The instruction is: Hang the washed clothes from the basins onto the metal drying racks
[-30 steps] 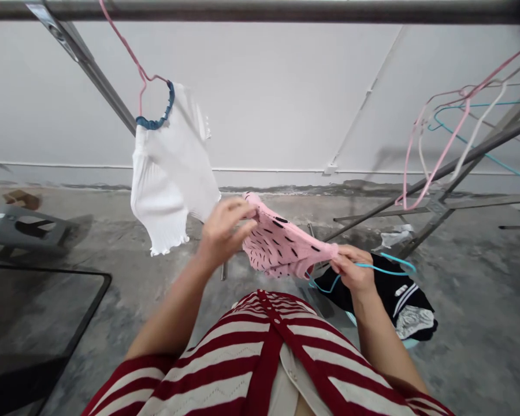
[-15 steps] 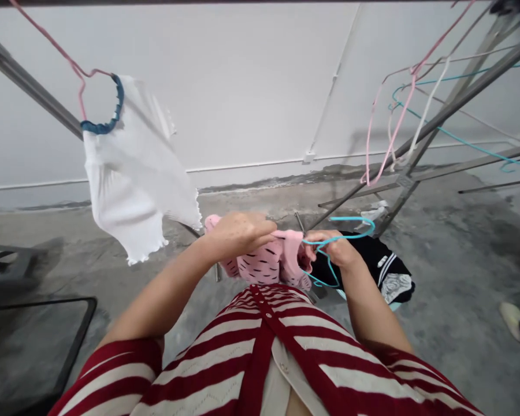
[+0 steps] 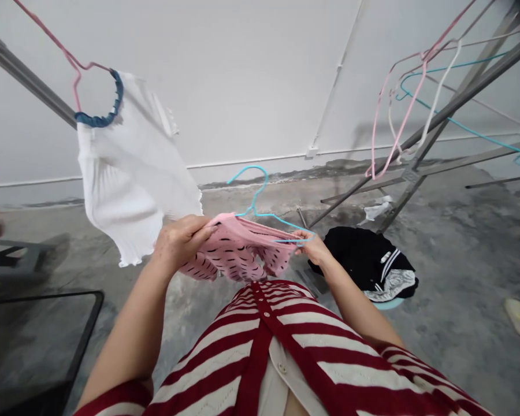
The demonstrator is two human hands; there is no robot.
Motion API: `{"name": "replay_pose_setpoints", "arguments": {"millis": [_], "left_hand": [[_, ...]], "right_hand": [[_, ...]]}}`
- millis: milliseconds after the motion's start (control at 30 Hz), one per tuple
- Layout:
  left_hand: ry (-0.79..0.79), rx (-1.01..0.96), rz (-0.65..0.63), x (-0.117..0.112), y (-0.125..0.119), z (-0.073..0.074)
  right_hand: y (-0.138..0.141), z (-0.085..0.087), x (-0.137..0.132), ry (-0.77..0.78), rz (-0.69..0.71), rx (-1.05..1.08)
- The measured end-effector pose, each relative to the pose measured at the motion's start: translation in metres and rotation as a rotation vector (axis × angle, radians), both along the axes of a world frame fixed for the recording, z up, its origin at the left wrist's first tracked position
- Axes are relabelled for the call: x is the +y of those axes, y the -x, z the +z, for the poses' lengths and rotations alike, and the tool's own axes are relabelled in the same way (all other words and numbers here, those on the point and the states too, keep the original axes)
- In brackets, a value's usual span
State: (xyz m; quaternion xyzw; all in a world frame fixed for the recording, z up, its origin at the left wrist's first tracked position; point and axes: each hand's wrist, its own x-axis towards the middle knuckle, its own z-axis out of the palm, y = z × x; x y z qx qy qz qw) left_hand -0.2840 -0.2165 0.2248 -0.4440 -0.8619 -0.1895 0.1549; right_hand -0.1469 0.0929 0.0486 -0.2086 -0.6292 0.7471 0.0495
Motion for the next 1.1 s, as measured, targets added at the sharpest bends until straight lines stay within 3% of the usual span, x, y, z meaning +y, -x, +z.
{"name": "replay_pose_setpoints", "arguments": {"millis": [100,200,300,400,533,700,833,900,1000,1100], "left_hand": [[-0.127,-0.088,0.167,-0.014,-0.001,-0.019],[-0.255,-0.167,0.257,-0.023,-0.006,-0.031],[-0.261,-0.164,0.271,-0.033,-0.007,-0.035],[-0.129,-0.086,0.285,-0.043,-0.004,-0.036],[0.051,0.108,0.333,-0.044,-0.004,-0.043],[-0.102,0.275,0.250,-0.016,-0.022,-0.066],[-0.217,0.124,0.103,0.006,-0.032,-0.085],[-0.300,-0.001,0.092,0.009,-0.031,-0.089],[-0.434,-0.154,0.183,0.003,-0.026,-0.082],[-0.585,-0.210,0.285,-0.008,-0.023,-0.069]], "right_hand": [[0.011,0.014,-0.007,0.262,-0.019,0.053],[0.022,0.027,-0.022,0.550,-0.017,0.133],[0.030,0.039,-0.031,0.604,-0.072,0.157],[0.033,0.049,-0.025,0.539,-0.177,0.164],[0.029,0.063,-0.008,0.260,-0.322,0.219],[0.020,0.083,-0.021,-0.363,-0.373,0.187],[0.013,0.106,-0.054,-0.764,-0.232,0.346],[0.005,0.123,-0.058,-0.873,-0.118,0.476],[-0.015,0.145,-0.032,-0.986,-0.157,0.568],[-0.034,0.143,0.011,-1.008,-0.231,0.451]]}}
